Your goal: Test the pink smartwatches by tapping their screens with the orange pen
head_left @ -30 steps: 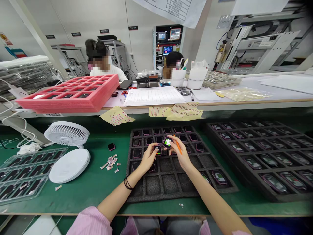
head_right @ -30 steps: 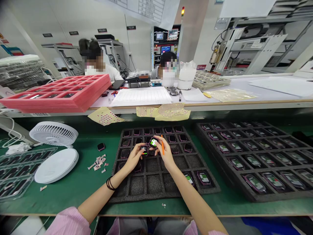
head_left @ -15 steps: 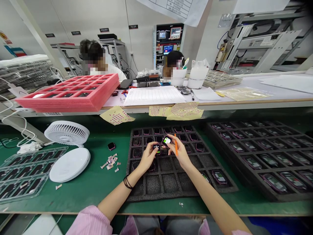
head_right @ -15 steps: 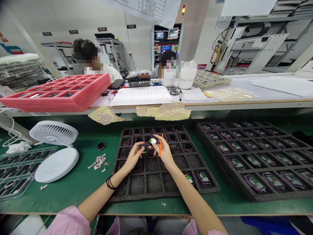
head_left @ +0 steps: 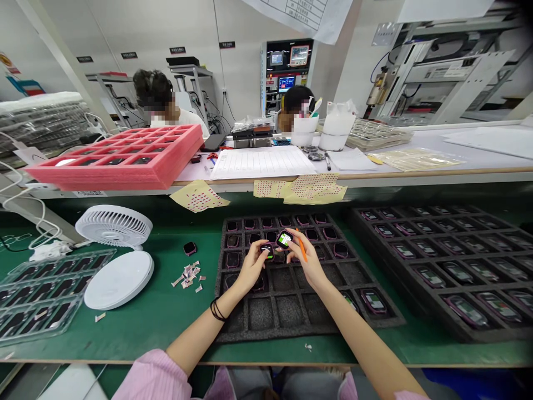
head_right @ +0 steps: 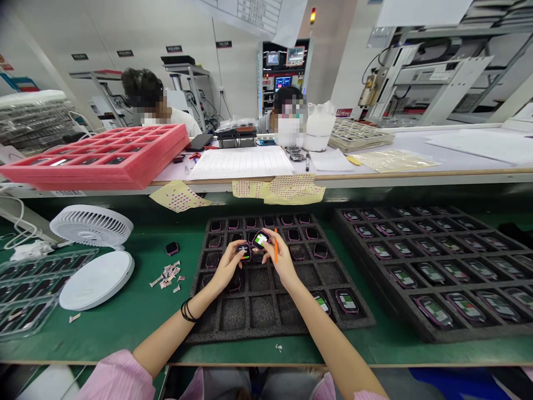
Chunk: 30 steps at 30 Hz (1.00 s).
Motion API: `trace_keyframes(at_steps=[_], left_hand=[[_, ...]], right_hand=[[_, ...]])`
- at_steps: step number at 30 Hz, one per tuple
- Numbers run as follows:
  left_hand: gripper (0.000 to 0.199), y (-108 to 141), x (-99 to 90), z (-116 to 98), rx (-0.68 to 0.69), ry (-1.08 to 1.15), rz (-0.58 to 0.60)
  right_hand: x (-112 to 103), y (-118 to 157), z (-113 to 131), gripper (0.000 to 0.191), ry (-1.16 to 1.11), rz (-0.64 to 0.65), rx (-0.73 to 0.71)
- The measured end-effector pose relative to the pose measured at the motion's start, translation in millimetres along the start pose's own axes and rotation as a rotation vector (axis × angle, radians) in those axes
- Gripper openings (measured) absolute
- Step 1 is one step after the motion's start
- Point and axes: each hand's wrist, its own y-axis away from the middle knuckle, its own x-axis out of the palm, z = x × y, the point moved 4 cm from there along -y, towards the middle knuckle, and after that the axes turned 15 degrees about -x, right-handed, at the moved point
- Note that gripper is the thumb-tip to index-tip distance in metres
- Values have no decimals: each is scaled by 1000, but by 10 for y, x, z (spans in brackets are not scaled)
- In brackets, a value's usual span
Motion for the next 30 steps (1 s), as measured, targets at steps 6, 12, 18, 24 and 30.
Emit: trace_keyframes(at_steps=[6, 12, 18, 24, 30], left_hand=[[34, -2, -18, -12, -7, -6, -20], [33, -4, -16, -4, -3, -2, -14], [35, -2, -3, 0, 8, 8, -4], [33, 0, -25, -29, -7, 10, -27], [34, -5, -12, -10, -6, 43, -17]], right_hand=[[5, -14, -8, 42, 33, 9, -13], [8, -16, -1, 42, 29, 9, -11], [-3, -17, -11, 44, 24, -11, -12], [2, -21, -4, 48, 29, -6, -25], [-10, -13, 8, 38, 12, -34, -27]])
